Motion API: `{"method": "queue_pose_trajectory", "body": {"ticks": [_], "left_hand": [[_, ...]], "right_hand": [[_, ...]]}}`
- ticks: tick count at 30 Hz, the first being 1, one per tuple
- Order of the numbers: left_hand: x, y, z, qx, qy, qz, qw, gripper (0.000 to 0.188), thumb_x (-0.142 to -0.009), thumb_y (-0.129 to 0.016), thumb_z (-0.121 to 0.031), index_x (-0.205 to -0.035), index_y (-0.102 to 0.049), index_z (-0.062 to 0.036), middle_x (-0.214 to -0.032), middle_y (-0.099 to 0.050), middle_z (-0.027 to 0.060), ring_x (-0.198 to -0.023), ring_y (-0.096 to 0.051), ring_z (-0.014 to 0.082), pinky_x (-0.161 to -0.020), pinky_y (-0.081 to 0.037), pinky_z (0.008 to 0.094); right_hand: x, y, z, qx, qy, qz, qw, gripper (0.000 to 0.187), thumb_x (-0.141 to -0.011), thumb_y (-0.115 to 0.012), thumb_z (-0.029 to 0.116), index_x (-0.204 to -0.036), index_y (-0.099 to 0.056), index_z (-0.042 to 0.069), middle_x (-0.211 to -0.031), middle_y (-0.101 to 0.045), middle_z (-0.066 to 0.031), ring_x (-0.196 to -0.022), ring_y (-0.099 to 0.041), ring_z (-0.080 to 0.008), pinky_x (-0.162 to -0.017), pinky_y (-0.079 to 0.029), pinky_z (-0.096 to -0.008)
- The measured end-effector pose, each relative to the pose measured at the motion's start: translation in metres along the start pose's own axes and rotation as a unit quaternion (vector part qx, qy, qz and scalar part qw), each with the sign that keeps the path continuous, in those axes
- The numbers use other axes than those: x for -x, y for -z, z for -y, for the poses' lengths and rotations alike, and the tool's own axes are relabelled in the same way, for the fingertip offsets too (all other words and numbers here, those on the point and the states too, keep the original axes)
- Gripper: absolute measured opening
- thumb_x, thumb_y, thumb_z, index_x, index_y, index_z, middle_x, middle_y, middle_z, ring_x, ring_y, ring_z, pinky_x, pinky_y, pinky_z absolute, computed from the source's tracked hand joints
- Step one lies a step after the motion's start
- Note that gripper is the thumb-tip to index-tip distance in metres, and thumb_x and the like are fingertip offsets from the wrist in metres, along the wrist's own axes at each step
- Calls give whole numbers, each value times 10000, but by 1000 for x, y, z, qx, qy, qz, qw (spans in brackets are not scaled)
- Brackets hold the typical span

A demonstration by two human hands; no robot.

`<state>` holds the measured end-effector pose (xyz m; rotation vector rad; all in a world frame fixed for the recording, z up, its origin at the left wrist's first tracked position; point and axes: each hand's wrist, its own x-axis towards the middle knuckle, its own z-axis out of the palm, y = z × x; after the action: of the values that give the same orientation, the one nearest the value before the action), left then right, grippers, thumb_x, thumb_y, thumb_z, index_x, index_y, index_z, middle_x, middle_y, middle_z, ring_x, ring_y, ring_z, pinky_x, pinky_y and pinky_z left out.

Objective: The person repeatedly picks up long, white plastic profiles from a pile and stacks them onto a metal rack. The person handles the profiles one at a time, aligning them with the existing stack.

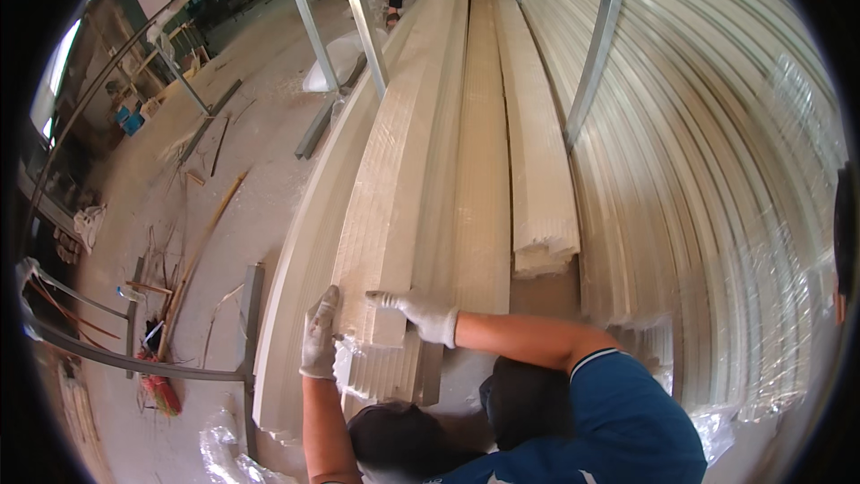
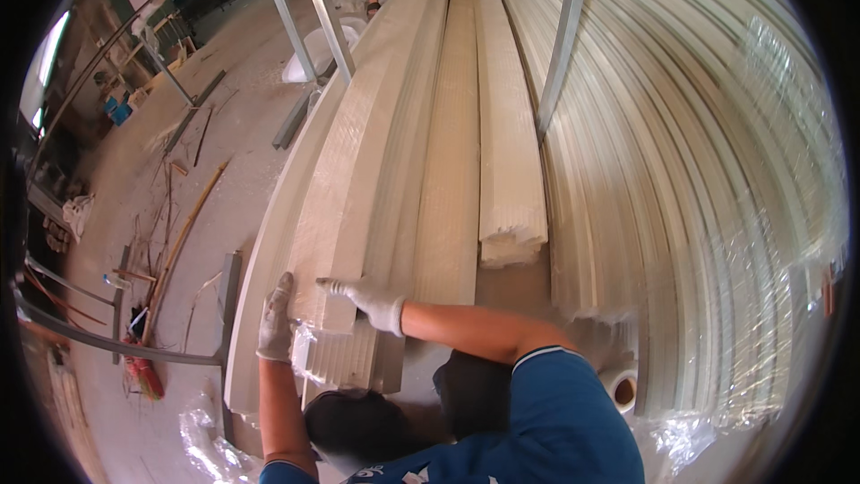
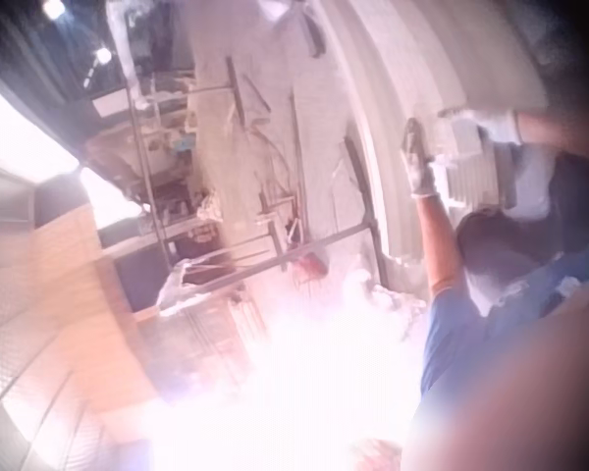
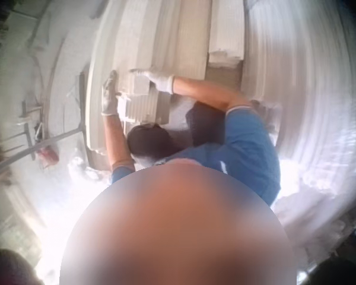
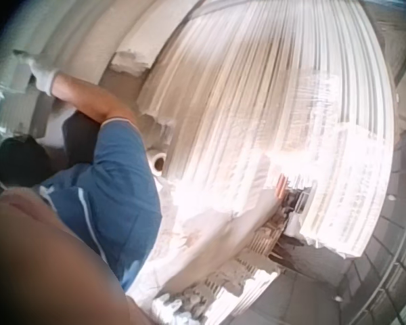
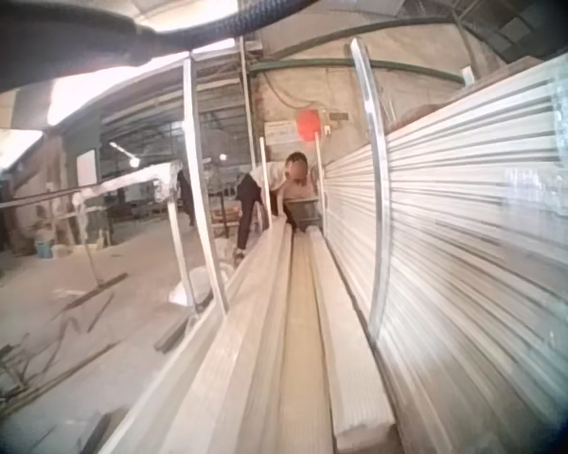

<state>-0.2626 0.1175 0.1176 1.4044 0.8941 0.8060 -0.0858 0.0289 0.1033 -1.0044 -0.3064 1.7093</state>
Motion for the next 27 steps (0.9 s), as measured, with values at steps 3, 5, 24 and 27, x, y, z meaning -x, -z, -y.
{"method": "queue_pose_trajectory", "body": {"ticks": [3, 5, 24, 27], "left_hand": [[-1, -2, -2, 6, 24, -1, 1000, 534, -972, -588, -389, -1210, -629, 87, -1127, -662, 112, -1049, -593, 175, -936, -460, 317], [0, -3, -7, 55, 22, -6, 998, 541, -962, -599, -400, -1205, -634, 82, -1116, -666, 113, -1038, -600, 177, -927, -465, 315], [42, -140, -47, 121, 25, 132, 984, 678, -927, -629, -297, -1388, -404, 147, -1166, -631, 154, -1028, -594, 156, -877, -477, 269], [33, -177, -12, 181, 131, 78, 972, 734, -917, -645, -266, -1469, -315, 88, -1229, -622, 145, -941, -603, 155, -813, -487, 258]], "right_hand": [[1, -1, 1, 3, -2, -4, 1000, 447, -907, -707, 274, -1287, -619, 55, -1339, -599, -68, -1226, -543, -181, -1018, -458, -340], [3, -1, 2, 2, 4, -9, 1000, 437, -907, -707, 270, -1280, -624, 59, -1336, -603, -67, -1223, -546, -178, -1016, -461, -334], [98, 102, 44, -23, 107, -77, 991, 406, -933, -663, 245, -1239, -597, -13, -1141, -659, -97, -1003, -656, -177, -864, -560, -334], [99, 131, 41, -11, 143, -103, 984, 381, -941, -646, 230, -1230, -605, -15, -1134, -662, -91, -990, -657, -168, -856, -557, -323]]}}
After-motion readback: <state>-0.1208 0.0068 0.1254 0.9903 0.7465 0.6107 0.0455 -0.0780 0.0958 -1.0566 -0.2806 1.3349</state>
